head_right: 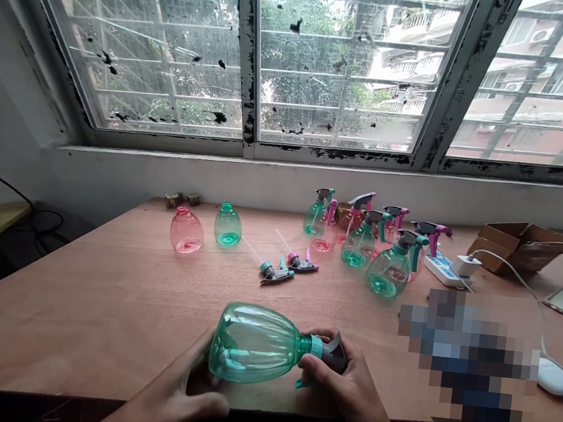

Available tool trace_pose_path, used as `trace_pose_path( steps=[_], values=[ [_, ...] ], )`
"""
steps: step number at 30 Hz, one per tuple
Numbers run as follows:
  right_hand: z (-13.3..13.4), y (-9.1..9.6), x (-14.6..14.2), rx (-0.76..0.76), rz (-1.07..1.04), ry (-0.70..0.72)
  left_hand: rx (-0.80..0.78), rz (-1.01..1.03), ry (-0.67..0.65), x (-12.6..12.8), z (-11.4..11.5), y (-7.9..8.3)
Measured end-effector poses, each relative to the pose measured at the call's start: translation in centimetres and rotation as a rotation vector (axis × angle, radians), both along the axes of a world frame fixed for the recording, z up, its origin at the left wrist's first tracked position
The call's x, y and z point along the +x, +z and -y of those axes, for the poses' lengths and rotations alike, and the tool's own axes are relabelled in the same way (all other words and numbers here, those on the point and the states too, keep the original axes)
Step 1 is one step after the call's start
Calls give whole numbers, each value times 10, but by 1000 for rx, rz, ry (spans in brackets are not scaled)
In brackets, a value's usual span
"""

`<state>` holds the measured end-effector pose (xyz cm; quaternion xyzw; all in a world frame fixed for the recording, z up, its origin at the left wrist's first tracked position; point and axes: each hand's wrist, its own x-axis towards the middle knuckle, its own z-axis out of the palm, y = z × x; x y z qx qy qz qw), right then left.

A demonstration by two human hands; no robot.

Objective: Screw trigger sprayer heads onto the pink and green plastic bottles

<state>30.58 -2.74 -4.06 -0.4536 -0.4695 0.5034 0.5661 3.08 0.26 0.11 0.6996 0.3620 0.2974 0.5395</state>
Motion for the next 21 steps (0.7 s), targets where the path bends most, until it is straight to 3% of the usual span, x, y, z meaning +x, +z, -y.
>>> trace_pose_path(
  steps=[4, 10, 21],
  values=[
    [4, 1, -3, 58, 58, -10, -95, 183, -8, -7, 10, -6],
    [4, 3, -11, 194, 186, -81, -52, 201, 83, -13, 1, -11],
    [-17, 11, -29, 13, -173, 45, 1, 381, 145, -17, 3, -22]
  ],
)
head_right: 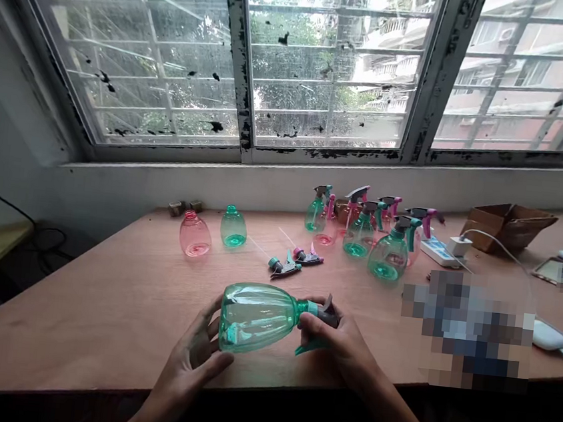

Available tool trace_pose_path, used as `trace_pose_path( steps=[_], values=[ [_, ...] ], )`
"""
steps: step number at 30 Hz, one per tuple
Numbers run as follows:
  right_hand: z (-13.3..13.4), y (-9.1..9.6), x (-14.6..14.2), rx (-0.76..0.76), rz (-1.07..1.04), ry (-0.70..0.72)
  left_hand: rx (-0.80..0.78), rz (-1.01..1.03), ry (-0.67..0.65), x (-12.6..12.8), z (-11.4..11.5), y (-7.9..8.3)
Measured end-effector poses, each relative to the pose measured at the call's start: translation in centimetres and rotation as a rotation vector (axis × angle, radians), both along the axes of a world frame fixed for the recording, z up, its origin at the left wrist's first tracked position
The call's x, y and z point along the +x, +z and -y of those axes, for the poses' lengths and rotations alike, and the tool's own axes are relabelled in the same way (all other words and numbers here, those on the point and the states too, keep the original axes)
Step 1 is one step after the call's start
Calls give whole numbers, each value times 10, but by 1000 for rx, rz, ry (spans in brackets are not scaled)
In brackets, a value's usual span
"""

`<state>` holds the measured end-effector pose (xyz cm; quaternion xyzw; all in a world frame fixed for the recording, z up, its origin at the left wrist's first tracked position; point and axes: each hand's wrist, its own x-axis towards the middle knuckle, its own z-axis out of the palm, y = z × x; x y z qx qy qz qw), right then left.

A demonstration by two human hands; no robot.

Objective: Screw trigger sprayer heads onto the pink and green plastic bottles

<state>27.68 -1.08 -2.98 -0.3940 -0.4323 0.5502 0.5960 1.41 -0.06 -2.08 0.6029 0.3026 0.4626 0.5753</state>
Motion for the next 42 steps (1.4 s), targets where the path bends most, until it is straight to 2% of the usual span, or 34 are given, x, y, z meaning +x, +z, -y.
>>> trace_pose_path(
  steps=[11, 17, 22, 28, 33, 42],
  values=[
    [5, -13, 1, -37, -26, -21, -4, -177, 4, -6, -16, 5],
    [7, -15, 4, -17, 65, -20, 38, -98, -87, -6, -12, 1],
    [9, -14, 4, -3, 158, -10, 32, -80, -78, -5, -11, 6],
    [8, -12, 3, -4, 78, -34, 7, -174, -150, -9, -9, 4],
    [10, -13, 1, -11, 109, -32, 10, -191, -114, -10, -9, 3],
    [10, -7, -1, -14, 93, -55, 25, -184, -147, -8, -8, 4]
  ],
)
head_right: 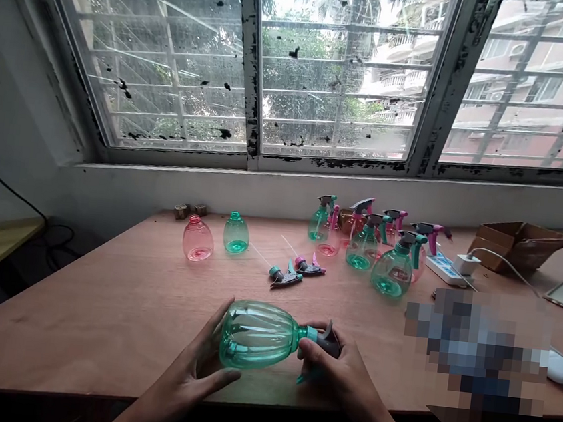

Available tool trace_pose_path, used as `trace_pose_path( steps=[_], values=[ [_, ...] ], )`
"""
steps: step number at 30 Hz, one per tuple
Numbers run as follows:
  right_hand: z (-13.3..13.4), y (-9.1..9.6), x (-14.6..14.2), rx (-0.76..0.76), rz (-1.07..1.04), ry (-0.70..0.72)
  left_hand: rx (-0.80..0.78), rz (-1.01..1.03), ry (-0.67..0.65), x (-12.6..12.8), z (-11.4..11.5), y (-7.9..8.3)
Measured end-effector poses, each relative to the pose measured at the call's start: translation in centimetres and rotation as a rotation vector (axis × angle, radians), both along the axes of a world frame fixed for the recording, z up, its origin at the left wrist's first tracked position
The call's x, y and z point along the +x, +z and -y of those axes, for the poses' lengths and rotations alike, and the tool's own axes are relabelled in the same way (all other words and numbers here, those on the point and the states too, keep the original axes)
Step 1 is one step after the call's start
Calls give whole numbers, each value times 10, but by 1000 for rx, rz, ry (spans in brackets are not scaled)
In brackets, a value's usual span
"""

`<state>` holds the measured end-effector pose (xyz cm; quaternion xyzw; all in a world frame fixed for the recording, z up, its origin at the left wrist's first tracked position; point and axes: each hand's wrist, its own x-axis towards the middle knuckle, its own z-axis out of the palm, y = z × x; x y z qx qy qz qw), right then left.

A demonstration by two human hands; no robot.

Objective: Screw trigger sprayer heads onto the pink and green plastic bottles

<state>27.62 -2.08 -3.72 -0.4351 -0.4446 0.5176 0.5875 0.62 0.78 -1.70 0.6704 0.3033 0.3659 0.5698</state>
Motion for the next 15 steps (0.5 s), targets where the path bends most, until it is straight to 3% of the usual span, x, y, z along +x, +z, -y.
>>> trace_pose_path(
  steps=[7, 15],
  values=[
    [0, 1, -1, -17, -20, -14, -20, 1, -18, 1, 0, 2],
    [-1, 0, 4, 5, 45, 52, 21, -85, 80, 0, 4, 2]
  ],
)
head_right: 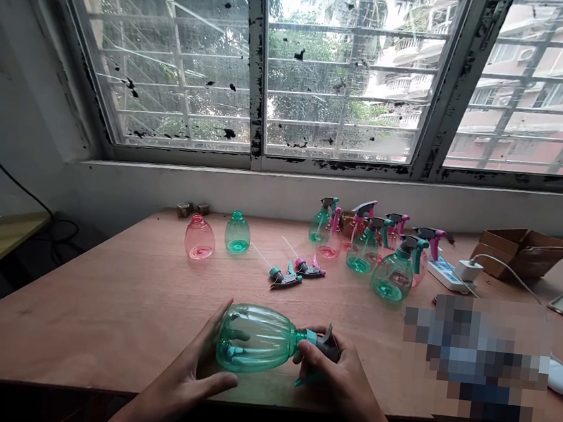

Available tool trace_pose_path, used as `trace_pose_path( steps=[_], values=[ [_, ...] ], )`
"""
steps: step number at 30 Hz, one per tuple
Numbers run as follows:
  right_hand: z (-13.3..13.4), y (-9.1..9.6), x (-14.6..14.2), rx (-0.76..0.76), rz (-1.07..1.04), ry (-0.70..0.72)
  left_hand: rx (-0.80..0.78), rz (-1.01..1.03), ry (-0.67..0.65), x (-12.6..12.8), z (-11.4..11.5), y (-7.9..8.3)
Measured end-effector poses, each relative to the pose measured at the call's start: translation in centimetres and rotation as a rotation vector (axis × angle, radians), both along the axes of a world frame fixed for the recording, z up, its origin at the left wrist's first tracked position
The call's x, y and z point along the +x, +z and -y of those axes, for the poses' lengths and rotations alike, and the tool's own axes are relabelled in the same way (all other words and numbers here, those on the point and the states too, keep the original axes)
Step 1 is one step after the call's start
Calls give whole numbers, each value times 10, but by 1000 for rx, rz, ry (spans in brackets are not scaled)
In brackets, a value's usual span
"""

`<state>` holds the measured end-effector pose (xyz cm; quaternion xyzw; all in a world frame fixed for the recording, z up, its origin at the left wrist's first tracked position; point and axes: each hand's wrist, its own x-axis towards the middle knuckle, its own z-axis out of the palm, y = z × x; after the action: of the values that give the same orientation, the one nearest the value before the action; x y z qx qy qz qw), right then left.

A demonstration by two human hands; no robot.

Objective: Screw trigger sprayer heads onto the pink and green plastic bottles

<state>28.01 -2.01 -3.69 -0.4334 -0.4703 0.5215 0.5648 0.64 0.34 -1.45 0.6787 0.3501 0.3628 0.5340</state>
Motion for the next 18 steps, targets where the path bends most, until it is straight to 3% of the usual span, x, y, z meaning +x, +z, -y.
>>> trace_pose_path(
  steps=[18],
  values=[
    [2, 0, 1, -4, 36, -13, -18, -2, -50, 3, 2, 9]
  ],
)
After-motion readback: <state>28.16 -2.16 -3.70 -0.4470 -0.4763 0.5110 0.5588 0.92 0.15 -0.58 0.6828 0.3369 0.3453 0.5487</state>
